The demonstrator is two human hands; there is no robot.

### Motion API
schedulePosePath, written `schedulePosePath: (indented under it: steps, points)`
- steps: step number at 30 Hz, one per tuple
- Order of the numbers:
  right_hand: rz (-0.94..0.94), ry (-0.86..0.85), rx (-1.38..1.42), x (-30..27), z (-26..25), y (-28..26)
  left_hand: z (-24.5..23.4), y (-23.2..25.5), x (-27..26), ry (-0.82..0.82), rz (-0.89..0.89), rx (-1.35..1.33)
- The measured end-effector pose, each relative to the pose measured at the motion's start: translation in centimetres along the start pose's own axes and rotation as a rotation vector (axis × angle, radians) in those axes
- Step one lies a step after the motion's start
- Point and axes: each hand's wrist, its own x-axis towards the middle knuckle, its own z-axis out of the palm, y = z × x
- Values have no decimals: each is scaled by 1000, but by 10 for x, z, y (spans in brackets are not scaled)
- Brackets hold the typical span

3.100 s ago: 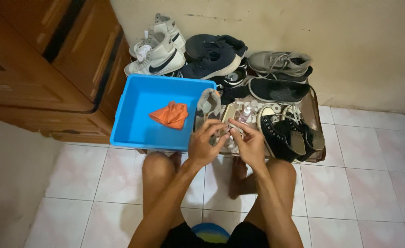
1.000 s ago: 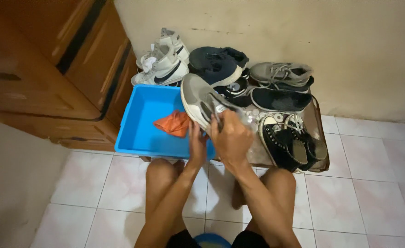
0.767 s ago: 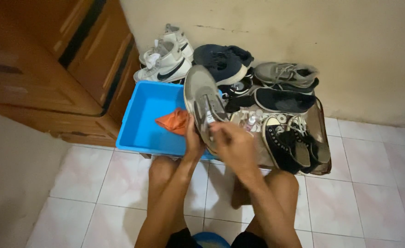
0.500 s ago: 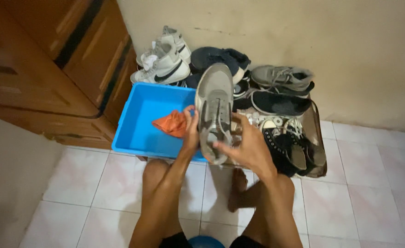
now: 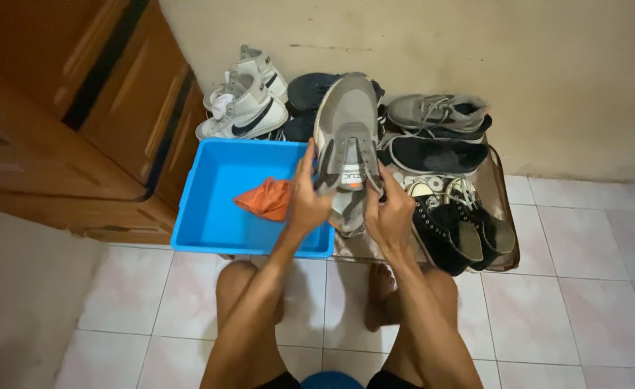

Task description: The person unties the laces of a shoe by hand and then scrubs the sole of the shoe using a brush.

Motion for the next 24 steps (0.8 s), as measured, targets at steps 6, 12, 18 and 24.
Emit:
schedulePosePath:
  steps: [6,12,18,24]
  points:
    - [27,-266,128,8,-10,17,-5,-15,-6,62,-42,-176]
    - [-203,-341,-127,9,-10,5,-1,2,-18,128,-27,-79]
    - [-238,-352,-321,15,-8,-8,3,3,-22,91,-35,-108]
    - [-376,-32,-358,7,9,11,6,-21,-23,70,-82,-34]
